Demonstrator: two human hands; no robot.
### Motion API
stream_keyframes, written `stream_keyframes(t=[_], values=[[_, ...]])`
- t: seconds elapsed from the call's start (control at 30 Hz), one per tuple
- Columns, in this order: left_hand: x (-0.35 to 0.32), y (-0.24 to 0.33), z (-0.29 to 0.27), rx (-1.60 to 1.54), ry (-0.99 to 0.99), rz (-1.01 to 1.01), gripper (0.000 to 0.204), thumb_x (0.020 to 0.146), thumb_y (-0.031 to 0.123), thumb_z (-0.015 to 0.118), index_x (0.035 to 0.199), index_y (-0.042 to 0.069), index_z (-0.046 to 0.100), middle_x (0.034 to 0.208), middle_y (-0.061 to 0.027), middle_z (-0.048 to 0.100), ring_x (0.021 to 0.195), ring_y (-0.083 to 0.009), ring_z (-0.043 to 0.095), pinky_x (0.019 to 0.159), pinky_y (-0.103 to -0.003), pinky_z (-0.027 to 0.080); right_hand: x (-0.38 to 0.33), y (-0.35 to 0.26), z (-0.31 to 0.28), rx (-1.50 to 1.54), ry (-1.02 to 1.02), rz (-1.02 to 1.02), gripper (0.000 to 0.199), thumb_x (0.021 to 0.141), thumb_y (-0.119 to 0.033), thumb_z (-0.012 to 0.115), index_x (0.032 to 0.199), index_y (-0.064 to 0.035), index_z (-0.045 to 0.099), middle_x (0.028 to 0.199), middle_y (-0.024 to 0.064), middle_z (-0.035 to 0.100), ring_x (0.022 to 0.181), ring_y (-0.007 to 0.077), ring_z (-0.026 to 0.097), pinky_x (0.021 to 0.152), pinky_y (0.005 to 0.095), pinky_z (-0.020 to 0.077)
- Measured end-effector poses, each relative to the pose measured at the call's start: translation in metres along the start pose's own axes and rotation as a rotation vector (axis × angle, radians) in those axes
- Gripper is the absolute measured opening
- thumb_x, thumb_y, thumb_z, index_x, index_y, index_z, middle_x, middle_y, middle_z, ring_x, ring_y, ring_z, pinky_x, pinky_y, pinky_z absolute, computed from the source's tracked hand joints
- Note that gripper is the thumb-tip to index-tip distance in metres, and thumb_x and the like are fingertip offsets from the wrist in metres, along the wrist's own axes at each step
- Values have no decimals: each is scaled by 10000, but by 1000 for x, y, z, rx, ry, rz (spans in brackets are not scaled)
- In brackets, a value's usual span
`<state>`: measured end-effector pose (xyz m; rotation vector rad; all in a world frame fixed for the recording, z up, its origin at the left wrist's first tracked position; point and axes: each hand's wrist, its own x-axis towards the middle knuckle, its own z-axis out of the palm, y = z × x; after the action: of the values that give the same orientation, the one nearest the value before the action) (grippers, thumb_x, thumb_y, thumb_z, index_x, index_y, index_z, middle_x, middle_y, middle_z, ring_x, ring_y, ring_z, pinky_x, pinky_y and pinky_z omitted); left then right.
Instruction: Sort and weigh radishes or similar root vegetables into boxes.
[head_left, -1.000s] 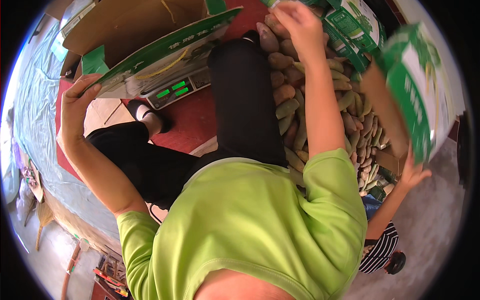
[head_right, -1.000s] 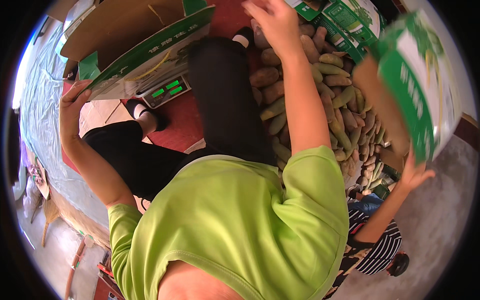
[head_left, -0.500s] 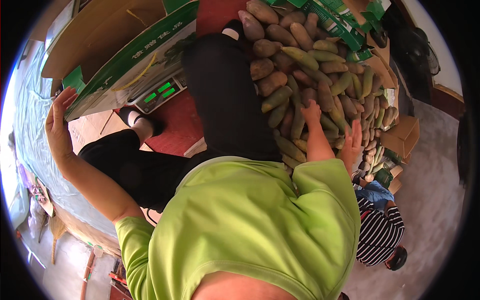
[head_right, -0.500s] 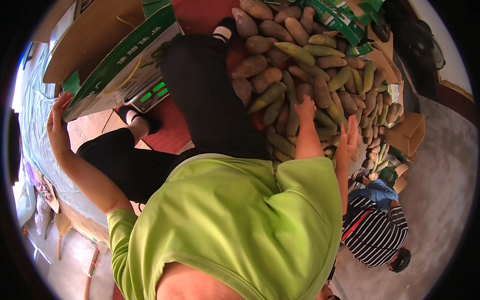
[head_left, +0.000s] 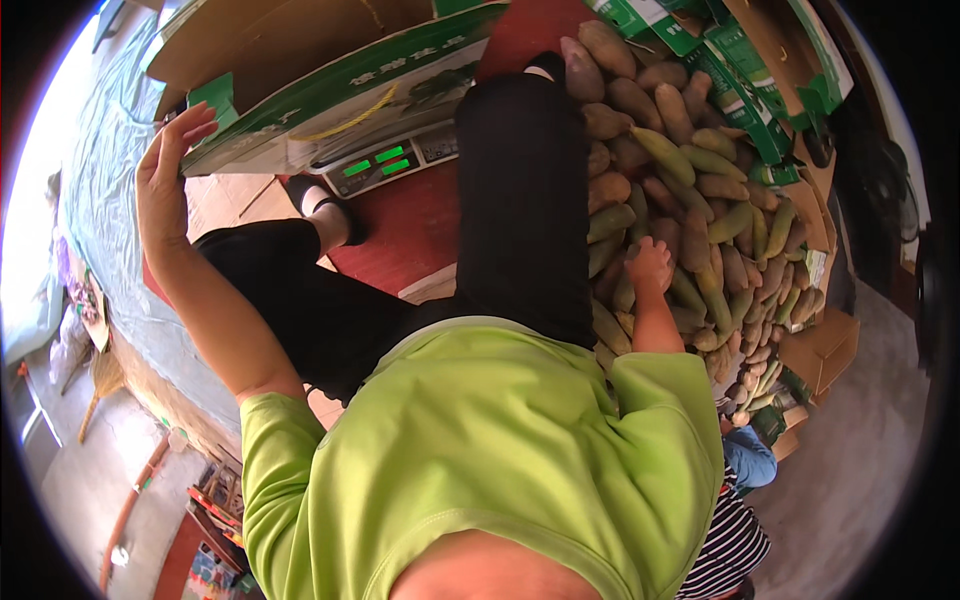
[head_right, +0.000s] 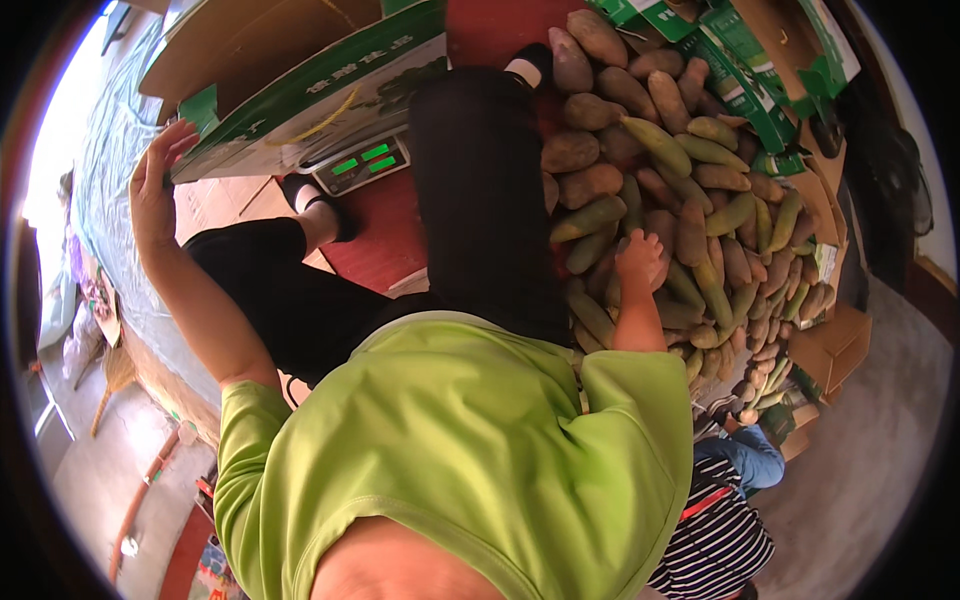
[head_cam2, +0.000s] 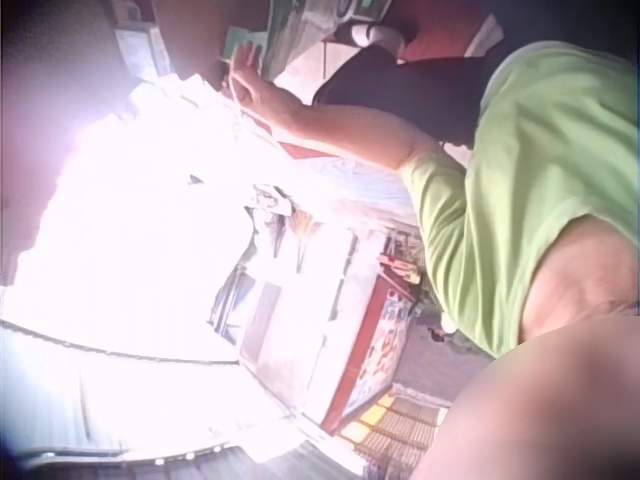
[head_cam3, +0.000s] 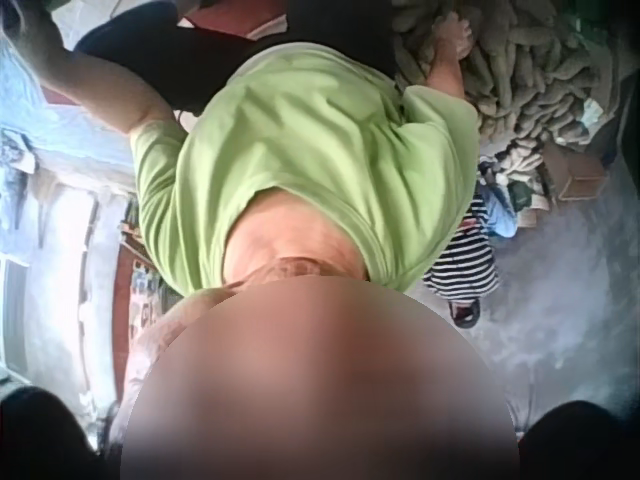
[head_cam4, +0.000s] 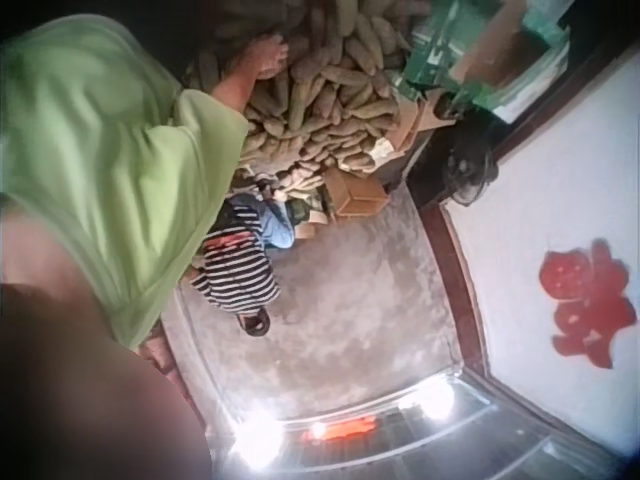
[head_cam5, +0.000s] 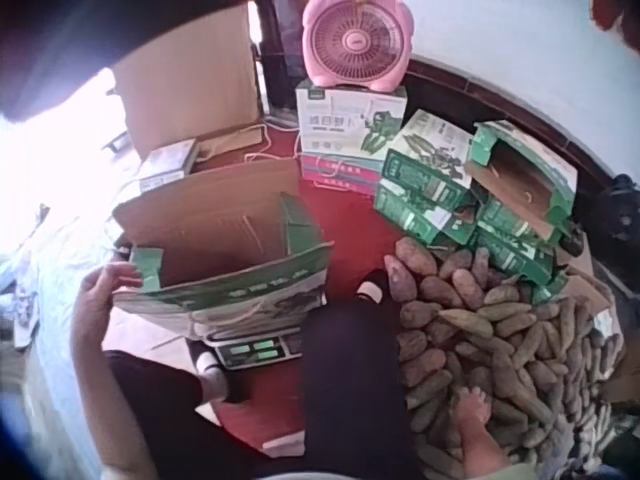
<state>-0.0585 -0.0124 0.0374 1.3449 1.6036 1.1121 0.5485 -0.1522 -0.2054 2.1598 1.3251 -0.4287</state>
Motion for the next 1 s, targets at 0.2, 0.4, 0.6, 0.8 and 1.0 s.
stream_keyframes(t=[0.2,0.4,0.6,0.8,1.0], values=[[0,5,3,16,-17,28,365,935,327,495,1070,22,644,1050,-77,644,964,-172,599,872,-304,429,3,-2,53,343,0,0,613,687,-129,706,1200,-162,370,1132,138,550,1070,345,517,890,442,448],[-6,7,0,35,-1,-18,334,913,336,529,1024,57,675,980,-53,663,933,-141,594,865,-300,419,-8,-1,29,471,1,-81,594,622,-124,750,1145,-135,467,1126,136,571,1058,342,526,880,425,448],[-6,12,2,19,-21,3,312,898,331,555,1005,66,683,978,-35,664,912,-124,591,857,-290,421,-10,19,-10,794,210,-164,574,608,-71,761,1123,-82,510,1116,140,576,1076,331,530,885,380,434],[-3,7,5,-25,-18,-2,290,888,318,579,994,72,689,962,-12,668,887,-104,592,826,-271,436,-18,-8,-148,1089,625,-443,506,677,57,705,1130,-19,493,1094,99,544,1024,195,529,890,319,421],[-6,8,3,8,-9,-10,299,878,331,593,979,69,695,931,-7,668,868,-92,588,798,-264,437,-78,-61,-307,1357,1007,-821,475,744,44,684,1157,30,450,1128,139,533,1057,212,514,937,325,406]])
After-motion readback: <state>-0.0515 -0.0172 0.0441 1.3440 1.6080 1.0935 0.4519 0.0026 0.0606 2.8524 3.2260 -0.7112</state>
